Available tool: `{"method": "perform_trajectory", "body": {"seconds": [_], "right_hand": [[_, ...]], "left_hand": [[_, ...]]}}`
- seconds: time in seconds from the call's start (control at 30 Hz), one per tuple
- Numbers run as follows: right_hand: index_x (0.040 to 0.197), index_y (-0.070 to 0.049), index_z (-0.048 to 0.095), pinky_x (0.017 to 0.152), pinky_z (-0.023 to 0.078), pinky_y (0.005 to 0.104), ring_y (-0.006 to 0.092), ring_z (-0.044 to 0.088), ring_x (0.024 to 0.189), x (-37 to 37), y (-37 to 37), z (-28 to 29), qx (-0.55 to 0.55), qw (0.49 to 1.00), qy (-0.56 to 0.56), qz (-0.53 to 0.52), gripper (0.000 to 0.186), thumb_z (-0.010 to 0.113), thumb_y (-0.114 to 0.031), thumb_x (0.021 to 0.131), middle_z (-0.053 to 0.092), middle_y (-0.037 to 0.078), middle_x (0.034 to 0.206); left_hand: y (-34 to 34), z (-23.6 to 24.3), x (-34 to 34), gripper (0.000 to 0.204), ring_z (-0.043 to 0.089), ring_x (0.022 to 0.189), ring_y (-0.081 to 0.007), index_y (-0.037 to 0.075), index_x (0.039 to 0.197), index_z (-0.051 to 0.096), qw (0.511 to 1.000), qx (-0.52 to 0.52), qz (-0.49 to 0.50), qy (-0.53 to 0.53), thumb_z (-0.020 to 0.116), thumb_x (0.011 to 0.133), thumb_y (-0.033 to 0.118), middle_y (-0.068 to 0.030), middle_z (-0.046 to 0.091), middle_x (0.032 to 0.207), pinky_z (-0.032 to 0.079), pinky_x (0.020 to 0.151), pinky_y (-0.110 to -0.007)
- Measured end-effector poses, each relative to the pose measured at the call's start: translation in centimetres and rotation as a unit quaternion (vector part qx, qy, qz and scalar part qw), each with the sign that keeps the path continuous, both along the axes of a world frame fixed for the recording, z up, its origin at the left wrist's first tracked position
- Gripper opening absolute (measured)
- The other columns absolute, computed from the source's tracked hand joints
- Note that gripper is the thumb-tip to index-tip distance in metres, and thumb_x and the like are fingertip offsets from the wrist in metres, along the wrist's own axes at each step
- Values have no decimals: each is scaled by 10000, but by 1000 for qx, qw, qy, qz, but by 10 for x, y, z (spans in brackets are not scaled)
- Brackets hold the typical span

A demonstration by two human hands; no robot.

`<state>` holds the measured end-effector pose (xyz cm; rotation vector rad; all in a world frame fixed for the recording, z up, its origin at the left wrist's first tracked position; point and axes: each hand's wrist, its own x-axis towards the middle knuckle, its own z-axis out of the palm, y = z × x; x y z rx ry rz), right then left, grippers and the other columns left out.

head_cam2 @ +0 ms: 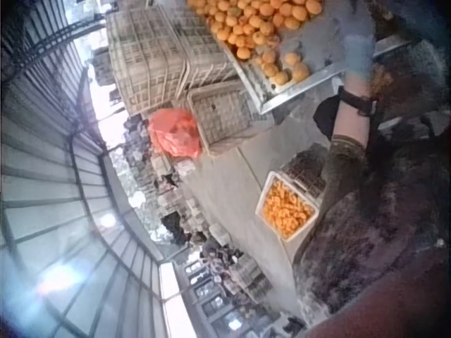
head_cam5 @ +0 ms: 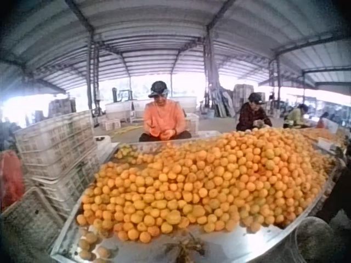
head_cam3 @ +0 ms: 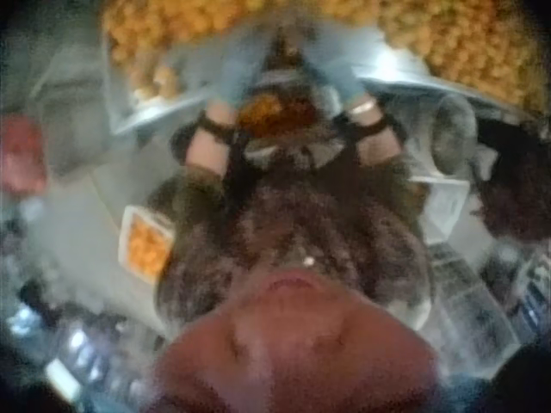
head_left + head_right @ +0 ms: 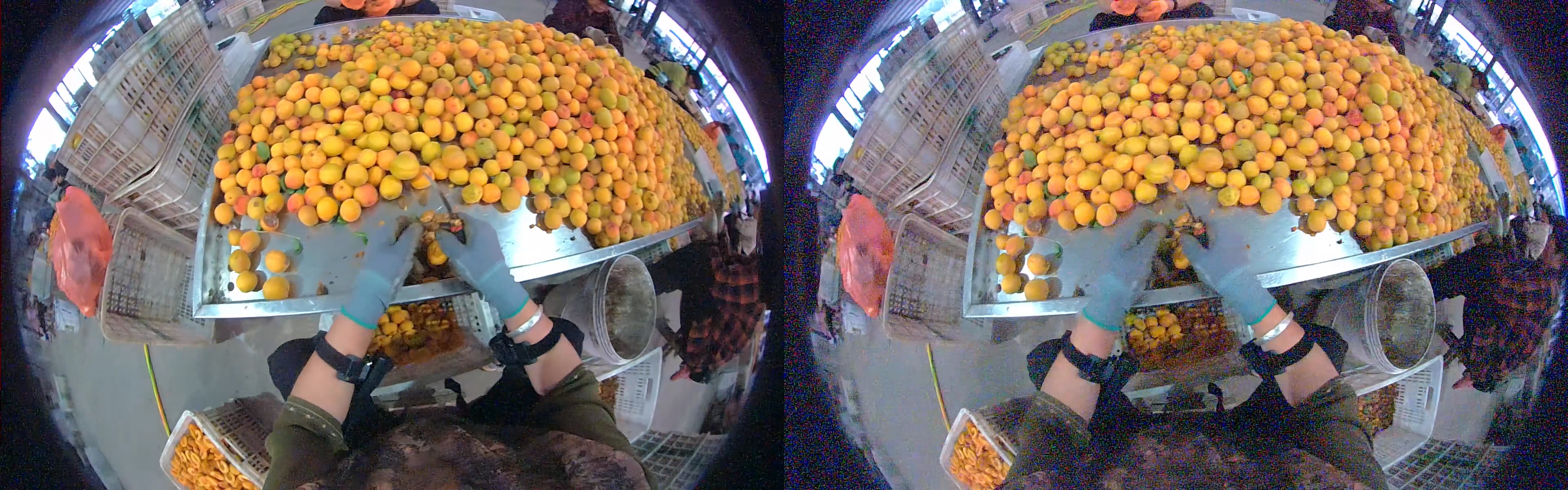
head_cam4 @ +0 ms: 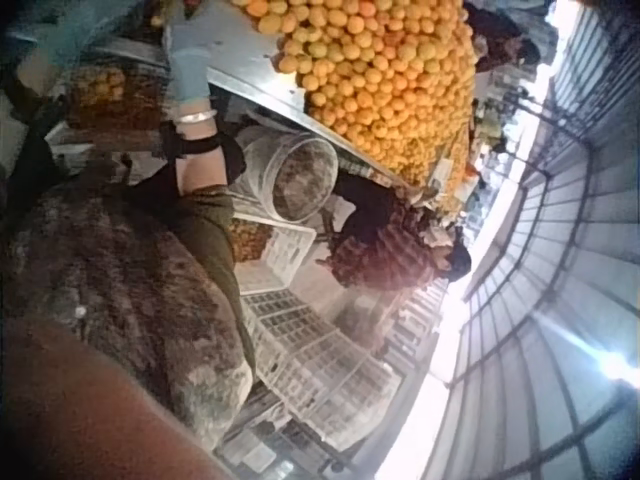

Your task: The person is using a small curved knife to cut open apricots and remove the pits.

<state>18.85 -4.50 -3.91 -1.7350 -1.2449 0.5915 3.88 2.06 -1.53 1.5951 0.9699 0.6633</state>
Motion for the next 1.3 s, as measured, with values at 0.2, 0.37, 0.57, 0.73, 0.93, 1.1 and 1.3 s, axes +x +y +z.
{"method": "perform_trajectory", "body": {"seconds": [0.2, 0.37, 0.57, 0.73, 0.93, 1.1, 1.3], "right_hand": [[1000, 28, 604, 495, 396, 224, 60, 489, 551, -1, 3, 0, -29, 989, 142, 25, 248, 579, -180, 866, 567, 0, 686], [1036, 25, 591, 522, 395, 217, 43, 478, 596, -1, 2, -1, -9, 994, 92, 51, 272, 584, -182, 858, 562, 2, 726], [1000, -14, 582, 703, 464, 378, 267, 590, 748, 6, 0, 3, -32, 999, 27, 23, 307, 605, -255, 812, 606, 143, 786], [998, 12, 576, 695, 456, 351, 238, 587, 750, 24, 1, 25, -116, 988, -85, 55, 411, 657, -328, 781, 608, 121, 797], [996, -42, 600, 743, 477, 406, 325, 608, 843, 4, 10, 25, -219, 924, -298, 95, 477, 675, -434, 736, 628, 151, 868], [966, -70, 609, 738, 486, 404, 318, 613, 830, -6, 11, 21, -234, 926, -285, 82, 403, 669, -401, 743, 628, 148, 845], [951, -9, 604, 639, 449, 311, 184, 557, 667, 5, -9, 57, -142, 970, -136, 145, 368, 667, -322, 767, 577, 117, 720]], "left_hand": [[5, -21, 4, 208, 561, 710, -140, -18, 949, 594, 997, -39, -30, -58, 623, 841, 157, -73, 625, 821, 468, 661, -275], [29, -56, 3, 177, 581, 721, -144, -19, 942, 595, 974, 221, 30, 28, 621, 824, 111, -68, 626, 804, 472, 653, -279], [41, -45, -5, 195, 629, 767, -259, 9, 938, 577, 996, 72, -20, -45, 624, 786, 122, -148, 637, 823, 487, 677, -361], [54, -26, -20, 310, 608, 846, -305, 81, 1008, 555, 890, 339, 75, 294, 669, 751, 211, -129, 581, 959, 475, 696, -416], [76, -27, -20, 371, 595, 887, -292, 115, 1037, 515, 794, 334, 88, 501, 682, 713, 184, -121, 512, 1029, 466, 708, -416], [80, -40, -20, 372, 597, 894, -287, 96, 1034, 485, 789, 355, 56, 499, 672, 724, 182, -119, 516, 1014, 469, 721, -425], [69, -25, -31, 336, 582, 960, -283, 34, 1064, 479, 961, 191, 73, 184, 619, 775, 133, -148, 555, 1078, 484, 792, -375]]}}
